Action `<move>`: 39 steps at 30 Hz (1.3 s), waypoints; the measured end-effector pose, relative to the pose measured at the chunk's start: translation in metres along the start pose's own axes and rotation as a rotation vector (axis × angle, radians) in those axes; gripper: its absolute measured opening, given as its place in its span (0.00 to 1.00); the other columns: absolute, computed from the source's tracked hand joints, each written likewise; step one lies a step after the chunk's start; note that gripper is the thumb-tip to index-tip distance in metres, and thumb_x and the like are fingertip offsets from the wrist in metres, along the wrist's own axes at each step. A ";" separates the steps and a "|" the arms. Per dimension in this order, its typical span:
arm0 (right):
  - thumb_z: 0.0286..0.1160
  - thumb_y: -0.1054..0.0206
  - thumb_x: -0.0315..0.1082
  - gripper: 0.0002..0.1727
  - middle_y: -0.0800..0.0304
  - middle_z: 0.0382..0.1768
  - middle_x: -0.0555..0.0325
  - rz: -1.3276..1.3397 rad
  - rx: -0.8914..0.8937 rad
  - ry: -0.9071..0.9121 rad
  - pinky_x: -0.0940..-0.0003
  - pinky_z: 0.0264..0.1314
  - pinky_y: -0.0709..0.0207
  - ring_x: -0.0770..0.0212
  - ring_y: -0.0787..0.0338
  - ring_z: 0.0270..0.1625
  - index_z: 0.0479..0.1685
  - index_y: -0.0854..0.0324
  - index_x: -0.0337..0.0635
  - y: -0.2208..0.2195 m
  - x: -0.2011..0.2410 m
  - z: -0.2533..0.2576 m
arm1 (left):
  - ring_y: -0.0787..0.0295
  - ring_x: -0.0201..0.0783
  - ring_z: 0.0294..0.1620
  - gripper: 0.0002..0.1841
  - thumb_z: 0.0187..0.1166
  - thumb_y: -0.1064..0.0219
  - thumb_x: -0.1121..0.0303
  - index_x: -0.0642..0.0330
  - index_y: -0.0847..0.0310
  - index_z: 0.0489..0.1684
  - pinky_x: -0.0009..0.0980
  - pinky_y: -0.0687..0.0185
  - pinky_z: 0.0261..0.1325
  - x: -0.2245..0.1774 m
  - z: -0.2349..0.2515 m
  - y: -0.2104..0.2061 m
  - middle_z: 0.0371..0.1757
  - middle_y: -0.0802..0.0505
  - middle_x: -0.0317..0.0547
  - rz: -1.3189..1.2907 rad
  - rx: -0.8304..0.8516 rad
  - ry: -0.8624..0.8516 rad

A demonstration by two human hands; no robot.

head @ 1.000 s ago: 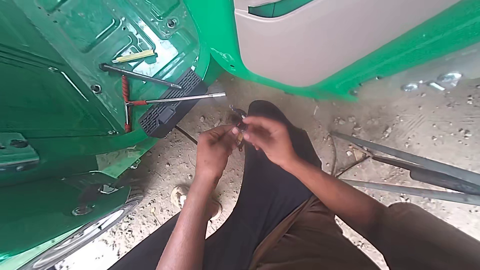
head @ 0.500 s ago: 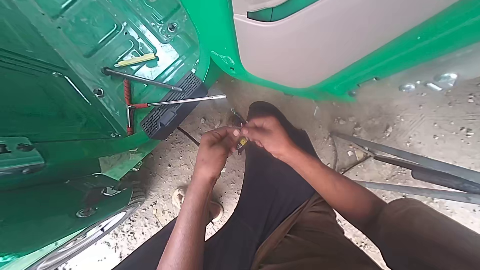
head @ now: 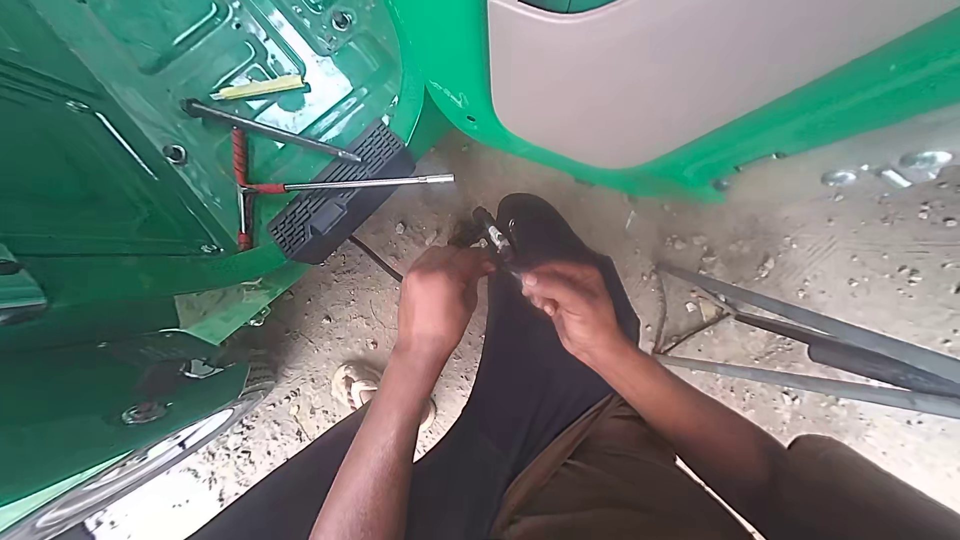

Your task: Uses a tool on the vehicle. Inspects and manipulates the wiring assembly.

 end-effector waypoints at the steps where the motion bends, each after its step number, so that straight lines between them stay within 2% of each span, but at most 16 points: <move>1: 0.73 0.30 0.28 0.08 0.11 0.25 0.54 0.015 -0.001 -0.007 0.78 0.29 0.28 0.72 0.22 0.24 0.29 0.09 0.35 0.001 0.001 -0.006 | 0.07 0.41 0.47 0.10 0.85 0.33 0.61 0.52 0.05 0.46 0.39 0.13 0.53 0.001 -0.002 -0.001 0.42 0.04 0.41 0.009 -0.001 -0.022; 7: 0.74 0.30 0.25 0.07 0.10 0.26 0.54 -0.022 0.070 0.087 0.77 0.31 0.23 0.71 0.17 0.27 0.31 0.08 0.33 -0.006 0.034 -0.026 | 0.08 0.45 0.46 0.08 0.83 0.35 0.71 0.57 0.07 0.45 0.40 0.13 0.52 -0.005 -0.014 -0.016 0.42 0.04 0.44 0.073 -0.070 -0.156; 11: 0.76 0.28 0.29 0.06 0.12 0.29 0.60 -0.708 0.173 0.469 0.77 0.28 0.19 0.71 0.16 0.28 0.36 0.08 0.37 -0.031 0.066 0.008 | 0.08 0.44 0.46 0.08 0.84 0.34 0.67 0.59 0.08 0.42 0.39 0.11 0.53 0.014 -0.021 -0.030 0.39 0.07 0.45 0.024 0.022 -0.075; 13: 0.76 0.27 0.33 0.07 0.12 0.29 0.61 -1.002 0.222 0.664 0.75 0.32 0.19 0.71 0.15 0.31 0.36 0.05 0.42 -0.057 0.074 0.028 | 0.08 0.43 0.46 0.09 0.83 0.32 0.65 0.60 0.08 0.43 0.38 0.11 0.54 0.021 -0.024 -0.026 0.40 0.07 0.46 -0.023 0.037 -0.040; 15: 0.76 0.27 0.38 0.08 0.12 0.28 0.61 -1.112 0.247 0.776 0.69 0.34 0.20 0.67 0.14 0.31 0.38 0.04 0.45 -0.078 0.073 0.047 | 0.08 0.41 0.48 0.09 0.82 0.31 0.65 0.60 0.08 0.48 0.37 0.11 0.56 0.022 -0.028 -0.020 0.43 0.07 0.46 -0.036 0.060 -0.001; 17: 0.71 0.21 0.43 0.15 0.12 0.30 0.59 -1.074 0.207 0.826 0.70 0.33 0.19 0.67 0.15 0.30 0.48 0.06 0.42 -0.090 0.078 0.060 | 0.08 0.43 0.47 0.10 0.84 0.35 0.66 0.59 0.08 0.49 0.41 0.10 0.54 0.024 -0.030 -0.015 0.43 0.07 0.46 0.005 0.092 0.039; 19: 0.69 0.19 0.43 0.26 0.12 0.34 0.58 -0.941 0.183 0.830 0.74 0.31 0.20 0.70 0.17 0.29 0.63 0.13 0.36 -0.094 0.087 0.068 | 0.07 0.45 0.46 0.10 0.84 0.36 0.68 0.58 0.08 0.48 0.43 0.10 0.53 0.027 -0.032 -0.007 0.41 0.07 0.47 0.027 0.096 0.063; 20: 0.73 0.21 0.39 0.26 0.11 0.35 0.58 -0.853 0.214 0.816 0.74 0.33 0.18 0.70 0.15 0.31 0.65 0.16 0.33 -0.094 0.088 0.071 | 0.07 0.44 0.45 0.10 0.85 0.36 0.68 0.58 0.08 0.47 0.42 0.10 0.53 0.029 -0.033 -0.002 0.41 0.07 0.47 0.023 0.090 0.074; 23: 0.78 0.27 0.44 0.31 0.07 0.51 0.56 -0.737 0.446 0.597 0.64 0.56 0.11 0.64 0.08 0.52 0.75 0.24 0.33 -0.089 0.057 0.079 | 0.07 0.40 0.45 0.08 0.84 0.34 0.68 0.57 0.07 0.45 0.39 0.10 0.54 0.028 -0.033 0.015 0.41 0.06 0.44 -0.028 0.052 0.072; 24: 0.72 0.23 0.47 0.39 0.07 0.55 0.56 -0.712 0.528 0.472 0.63 0.61 0.13 0.62 0.09 0.57 0.80 0.29 0.36 -0.086 0.040 0.081 | 0.07 0.39 0.44 0.08 0.84 0.34 0.68 0.57 0.07 0.44 0.38 0.10 0.53 0.026 -0.031 0.021 0.40 0.06 0.43 -0.050 0.036 0.063; 26: 0.56 0.13 0.38 0.49 0.09 0.56 0.53 -0.576 0.635 0.229 0.61 0.59 0.10 0.59 0.08 0.55 0.83 0.34 0.42 -0.082 0.009 0.082 | 0.08 0.35 0.42 0.08 0.83 0.33 0.69 0.58 0.07 0.44 0.35 0.10 0.51 0.024 -0.028 0.032 0.38 0.06 0.41 -0.083 0.000 0.074; 28: 0.52 0.14 0.24 0.44 0.08 0.49 0.49 -0.423 0.662 0.083 0.59 0.52 0.08 0.55 0.06 0.47 0.77 0.29 0.42 -0.083 -0.011 0.079 | 0.08 0.33 0.39 0.07 0.82 0.32 0.69 0.58 0.07 0.46 0.33 0.10 0.48 0.026 -0.026 0.047 0.37 0.06 0.40 -0.107 -0.046 0.111; 30: 0.58 0.20 0.18 0.29 0.08 0.42 0.49 -0.348 0.600 0.061 0.61 0.45 0.08 0.58 0.06 0.41 0.63 0.22 0.37 -0.084 -0.009 0.074 | 0.12 0.30 0.31 0.08 0.80 0.29 0.70 0.56 0.12 0.52 0.32 0.12 0.38 0.030 -0.025 0.062 0.35 0.08 0.37 -0.146 -0.065 0.131; 31: 0.58 0.20 0.17 0.24 0.08 0.39 0.50 -0.343 0.574 0.074 0.62 0.42 0.08 0.59 0.07 0.38 0.57 0.19 0.35 -0.084 -0.004 0.073 | 0.13 0.28 0.29 0.09 0.79 0.29 0.70 0.54 0.14 0.54 0.31 0.12 0.35 0.030 -0.025 0.070 0.34 0.08 0.35 -0.158 -0.063 0.114; 34: 0.60 0.19 0.21 0.13 0.08 0.33 0.51 -0.339 0.596 0.195 0.67 0.36 0.10 0.62 0.09 0.32 0.43 0.15 0.33 -0.099 0.025 0.062 | 0.09 0.29 0.40 0.13 0.83 0.35 0.68 0.49 0.11 0.61 0.32 0.11 0.44 0.020 -0.028 0.094 0.43 0.06 0.34 -0.098 -0.028 -0.038; 39: 0.61 0.19 0.24 0.11 0.10 0.32 0.53 -0.349 0.591 0.381 0.69 0.34 0.12 0.64 0.11 0.30 0.40 0.14 0.34 -0.136 0.080 0.043 | 0.15 0.27 0.33 0.14 0.85 0.39 0.64 0.49 0.09 0.59 0.27 0.16 0.35 0.011 -0.033 0.134 0.37 0.10 0.34 -0.027 -0.035 -0.070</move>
Point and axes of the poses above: each hand's wrist, its own z-axis towards the middle knuckle, its own y-axis out of the back of the hand, x = y × z, the point moved 9 cm from there along z, towards the middle knuckle
